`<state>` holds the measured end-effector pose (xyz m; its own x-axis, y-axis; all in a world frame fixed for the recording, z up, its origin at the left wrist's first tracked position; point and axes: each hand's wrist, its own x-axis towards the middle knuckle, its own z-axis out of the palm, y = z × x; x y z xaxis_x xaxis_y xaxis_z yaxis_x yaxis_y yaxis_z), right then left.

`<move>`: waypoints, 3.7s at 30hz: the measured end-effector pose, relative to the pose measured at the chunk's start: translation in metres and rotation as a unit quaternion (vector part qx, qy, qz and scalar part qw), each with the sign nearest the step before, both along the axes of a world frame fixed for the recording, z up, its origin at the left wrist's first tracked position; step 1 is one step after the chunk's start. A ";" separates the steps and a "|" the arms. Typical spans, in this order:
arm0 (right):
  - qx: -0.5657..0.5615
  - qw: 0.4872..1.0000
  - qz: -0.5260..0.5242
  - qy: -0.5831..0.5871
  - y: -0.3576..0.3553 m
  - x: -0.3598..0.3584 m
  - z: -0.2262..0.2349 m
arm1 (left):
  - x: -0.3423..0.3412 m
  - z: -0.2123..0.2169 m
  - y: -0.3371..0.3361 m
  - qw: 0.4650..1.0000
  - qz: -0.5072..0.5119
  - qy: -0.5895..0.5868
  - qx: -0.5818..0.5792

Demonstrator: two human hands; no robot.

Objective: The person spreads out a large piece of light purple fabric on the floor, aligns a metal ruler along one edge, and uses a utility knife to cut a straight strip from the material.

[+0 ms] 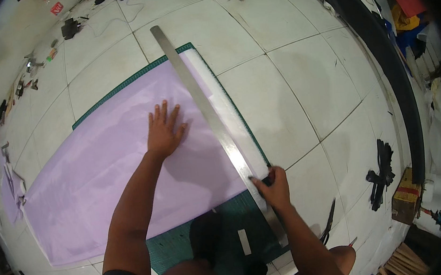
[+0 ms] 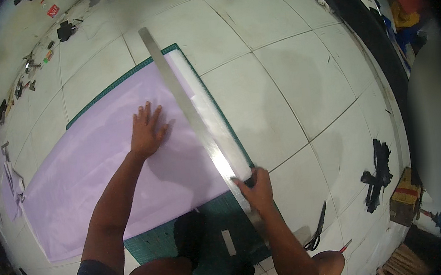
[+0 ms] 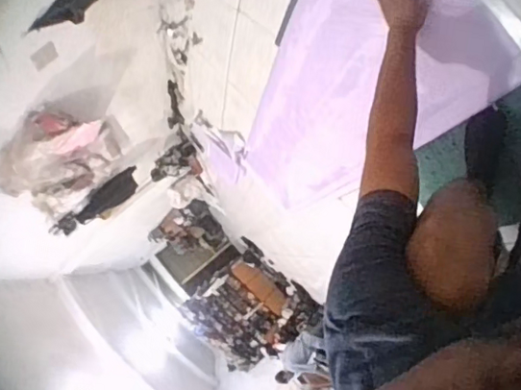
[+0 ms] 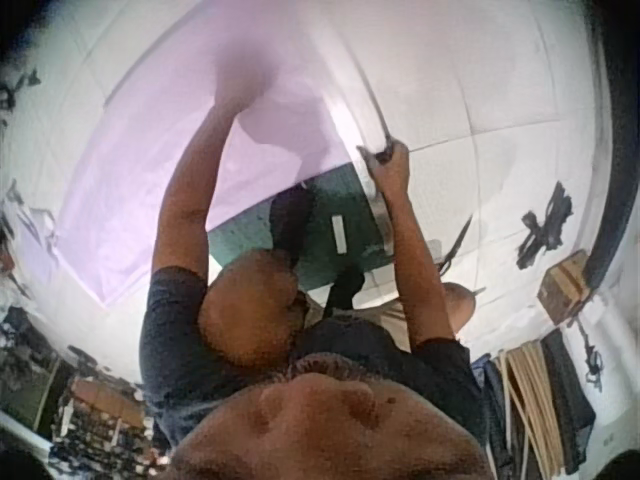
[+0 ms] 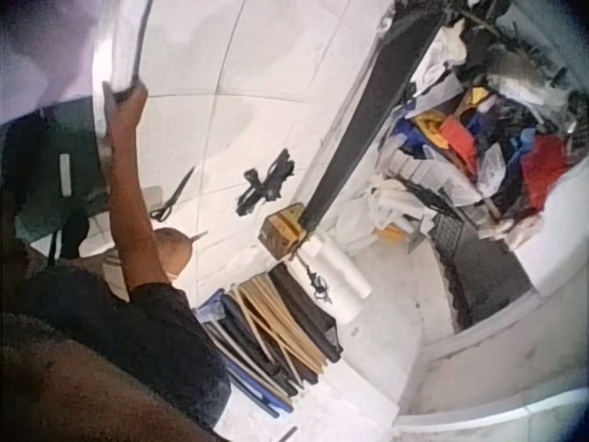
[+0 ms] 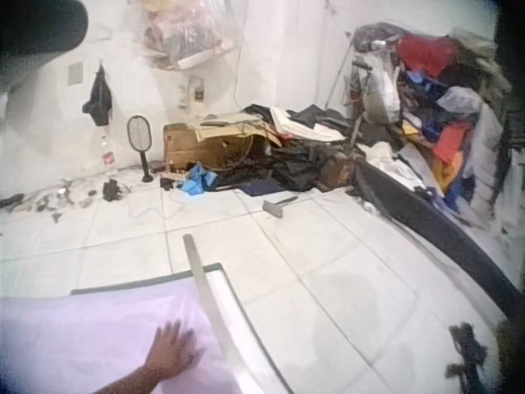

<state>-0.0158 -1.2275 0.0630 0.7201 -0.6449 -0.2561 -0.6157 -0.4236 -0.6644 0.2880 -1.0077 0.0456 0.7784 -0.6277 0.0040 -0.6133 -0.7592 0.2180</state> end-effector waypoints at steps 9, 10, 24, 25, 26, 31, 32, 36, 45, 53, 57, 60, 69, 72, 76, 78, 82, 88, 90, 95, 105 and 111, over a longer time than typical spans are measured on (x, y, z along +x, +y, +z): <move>-0.039 0.993 0.091 0.068 0.035 -0.090 -0.002 | -0.003 0.012 -0.020 0.994 0.000 0.099 0.038; -0.044 0.995 0.082 0.036 0.034 -0.092 -0.006 | -0.004 0.013 -0.021 0.995 0.002 0.099 0.031; -0.139 0.976 0.083 -0.143 0.034 -0.082 -0.015 | 0.000 0.016 -0.035 0.995 0.007 0.085 0.053; -0.137 0.979 0.081 -0.130 0.034 -0.085 -0.017 | -0.002 0.018 -0.039 0.997 0.005 0.063 0.053; -0.133 0.980 0.083 -0.123 0.034 -0.085 -0.019 | -0.001 0.018 -0.039 0.998 -0.005 0.041 0.041; -0.139 0.981 0.080 -0.105 0.033 -0.087 -0.023 | 0.003 0.025 -0.061 0.997 -0.048 0.065 0.021; -0.148 0.980 0.081 -0.104 0.032 -0.087 -0.026 | 0.006 0.023 -0.063 0.994 -0.048 0.090 0.026; -0.105 0.989 0.071 -0.072 0.032 -0.087 -0.024 | 0.010 0.017 -0.071 0.988 -0.043 0.139 0.045; -0.117 0.987 0.059 -0.091 0.032 -0.085 -0.023 | 0.008 0.022 -0.083 0.989 -0.039 0.125 0.062; -0.130 0.987 0.068 -0.069 0.034 -0.083 -0.020 | 0.011 0.024 -0.086 0.989 -0.047 0.120 0.078; -0.113 0.990 0.069 -0.055 0.035 -0.084 -0.017 | 0.014 0.022 -0.084 0.988 -0.048 0.123 0.078; -0.177 0.977 0.073 -0.094 0.035 -0.082 -0.018 | 0.013 0.025 -0.091 0.987 -0.038 0.127 0.094; -0.142 0.986 0.078 -0.045 0.031 -0.085 0.009 | 0.006 0.025 -0.107 0.982 -0.027 0.126 0.136; -0.041 0.989 0.143 0.022 0.055 -0.111 0.033 | 0.011 0.015 -0.097 0.983 -0.030 0.109 0.145; 0.095 0.956 0.175 0.216 0.090 -0.124 0.050 | 0.016 0.005 -0.097 0.983 -0.040 0.102 0.150; 0.101 0.958 0.168 0.209 0.098 -0.144 0.024 | 0.015 0.007 -0.103 0.983 -0.046 0.093 0.151; 0.008 0.993 0.106 0.048 0.071 -0.150 0.025 | 0.015 -0.004 -0.095 0.982 -0.042 0.084 0.163; -0.049 0.994 -0.099 0.005 -0.038 -0.126 0.036 | 0.018 0.007 -0.103 0.983 -0.084 0.077 0.141; -0.158 0.983 -0.086 0.025 -0.047 -0.114 0.043 | 0.024 -0.003 -0.099 0.989 -0.104 0.048 0.095; -0.077 0.989 0.087 0.095 -0.027 -0.153 0.017 | 0.009 0.013 -0.100 0.984 -0.142 0.107 -0.030; 0.001 0.893 -0.114 0.435 -0.106 -0.398 0.048 | 0.019 0.009 -0.093 0.988 -0.072 0.066 0.119; -0.109 0.872 -0.128 0.459 -0.165 -0.461 0.168 | 0.016 0.021 -0.095 0.979 -0.067 0.066 0.182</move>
